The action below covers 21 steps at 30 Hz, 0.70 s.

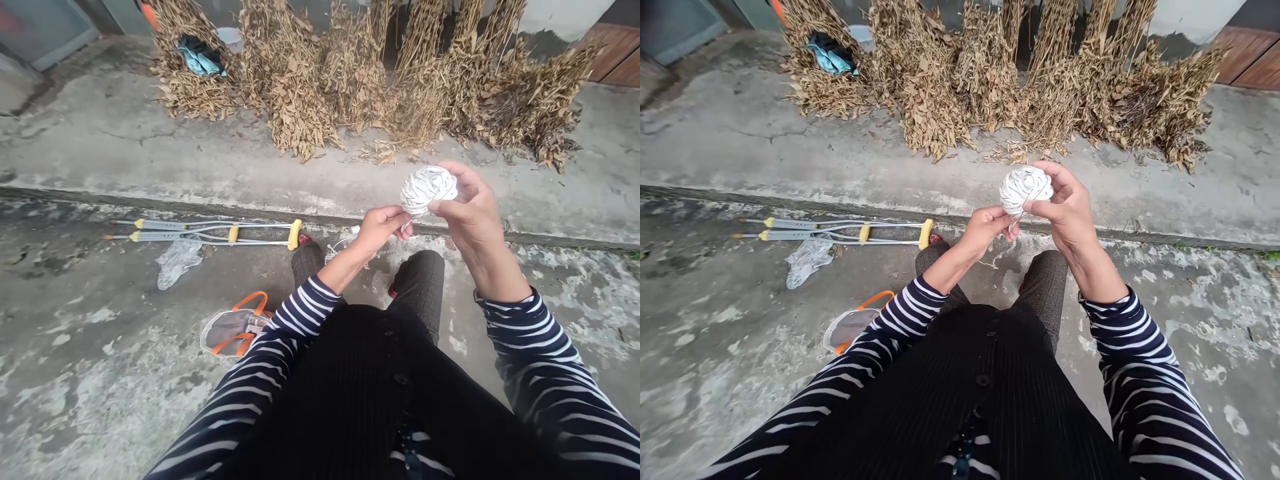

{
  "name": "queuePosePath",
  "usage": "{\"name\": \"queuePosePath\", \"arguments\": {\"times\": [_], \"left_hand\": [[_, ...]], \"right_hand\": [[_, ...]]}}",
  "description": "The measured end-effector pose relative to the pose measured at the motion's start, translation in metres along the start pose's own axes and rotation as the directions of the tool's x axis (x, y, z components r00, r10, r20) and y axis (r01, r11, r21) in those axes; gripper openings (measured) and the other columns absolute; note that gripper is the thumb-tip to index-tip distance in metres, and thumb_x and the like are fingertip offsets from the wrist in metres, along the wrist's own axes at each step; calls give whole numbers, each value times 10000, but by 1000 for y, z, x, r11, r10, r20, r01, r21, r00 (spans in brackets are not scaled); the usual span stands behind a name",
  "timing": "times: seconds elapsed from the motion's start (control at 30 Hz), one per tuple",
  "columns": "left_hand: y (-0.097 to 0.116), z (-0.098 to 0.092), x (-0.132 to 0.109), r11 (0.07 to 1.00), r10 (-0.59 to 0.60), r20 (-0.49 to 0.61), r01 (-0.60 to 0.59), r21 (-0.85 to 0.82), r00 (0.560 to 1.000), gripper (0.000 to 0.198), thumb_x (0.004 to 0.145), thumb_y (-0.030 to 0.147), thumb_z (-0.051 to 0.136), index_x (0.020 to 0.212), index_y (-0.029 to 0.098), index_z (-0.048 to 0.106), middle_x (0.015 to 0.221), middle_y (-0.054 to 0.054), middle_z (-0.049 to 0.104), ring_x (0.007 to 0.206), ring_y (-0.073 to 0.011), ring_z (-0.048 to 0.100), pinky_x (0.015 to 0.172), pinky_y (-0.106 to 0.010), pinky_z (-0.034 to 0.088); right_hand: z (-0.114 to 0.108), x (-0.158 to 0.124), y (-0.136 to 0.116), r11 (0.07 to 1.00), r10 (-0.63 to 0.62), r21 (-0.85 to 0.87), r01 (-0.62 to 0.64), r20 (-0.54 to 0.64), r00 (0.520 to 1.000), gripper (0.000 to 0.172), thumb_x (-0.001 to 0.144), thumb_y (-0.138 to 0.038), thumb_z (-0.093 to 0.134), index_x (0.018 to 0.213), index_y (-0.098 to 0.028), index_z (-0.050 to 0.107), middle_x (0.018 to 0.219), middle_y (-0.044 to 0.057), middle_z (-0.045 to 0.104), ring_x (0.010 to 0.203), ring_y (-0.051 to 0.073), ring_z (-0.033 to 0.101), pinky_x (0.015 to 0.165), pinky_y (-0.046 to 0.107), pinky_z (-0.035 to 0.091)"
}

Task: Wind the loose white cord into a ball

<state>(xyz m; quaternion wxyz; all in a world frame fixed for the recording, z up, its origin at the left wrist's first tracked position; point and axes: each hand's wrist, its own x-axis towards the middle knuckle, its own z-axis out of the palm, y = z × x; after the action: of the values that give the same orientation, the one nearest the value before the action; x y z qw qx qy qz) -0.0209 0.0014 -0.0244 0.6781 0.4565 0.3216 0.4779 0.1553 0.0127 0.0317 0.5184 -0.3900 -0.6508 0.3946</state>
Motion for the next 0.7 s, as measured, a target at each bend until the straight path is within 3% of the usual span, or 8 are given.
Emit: {"name": "queuePosePath", "arguments": {"times": [0.13,0.3,0.57,0.7], "left_hand": [[9,-6,-2,986,-115,-29,118,118,993,143,881,195,716,773,110,676,600,0,665,505,-67,587,499,-183,415],[-4,-14,8,955,-186,-118,208,212,975,162,835,-2,595,727,108,646,570,11,644,474,-67,571,464,-180,376],[-37,-36,23,944,-225,-165,257,209,960,193,863,85,616,676,118,646,641,-26,687,573,-86,631,464,-150,391],[-49,-44,41,955,-177,-215,221,200,960,169,848,92,663,682,121,656,698,-50,722,679,-121,675,526,-153,450]], "right_hand": [[-4,-2,0,992,80,93,-81,19,997,643,665,-338,891,1253,-249,645,1195,47,652,1057,194,657,929,375,617],[9,-7,-12,993,83,86,-81,-23,996,627,641,-307,913,1214,-244,666,1176,31,659,1037,178,660,951,372,615],[23,-11,-21,997,-73,-16,72,-55,996,623,656,-412,929,1185,-223,659,1187,45,648,1094,204,650,1018,408,595],[34,-15,-30,994,-96,-56,94,-29,995,664,678,-501,911,1218,-226,638,1203,52,638,1131,219,640,1030,417,590]]}}
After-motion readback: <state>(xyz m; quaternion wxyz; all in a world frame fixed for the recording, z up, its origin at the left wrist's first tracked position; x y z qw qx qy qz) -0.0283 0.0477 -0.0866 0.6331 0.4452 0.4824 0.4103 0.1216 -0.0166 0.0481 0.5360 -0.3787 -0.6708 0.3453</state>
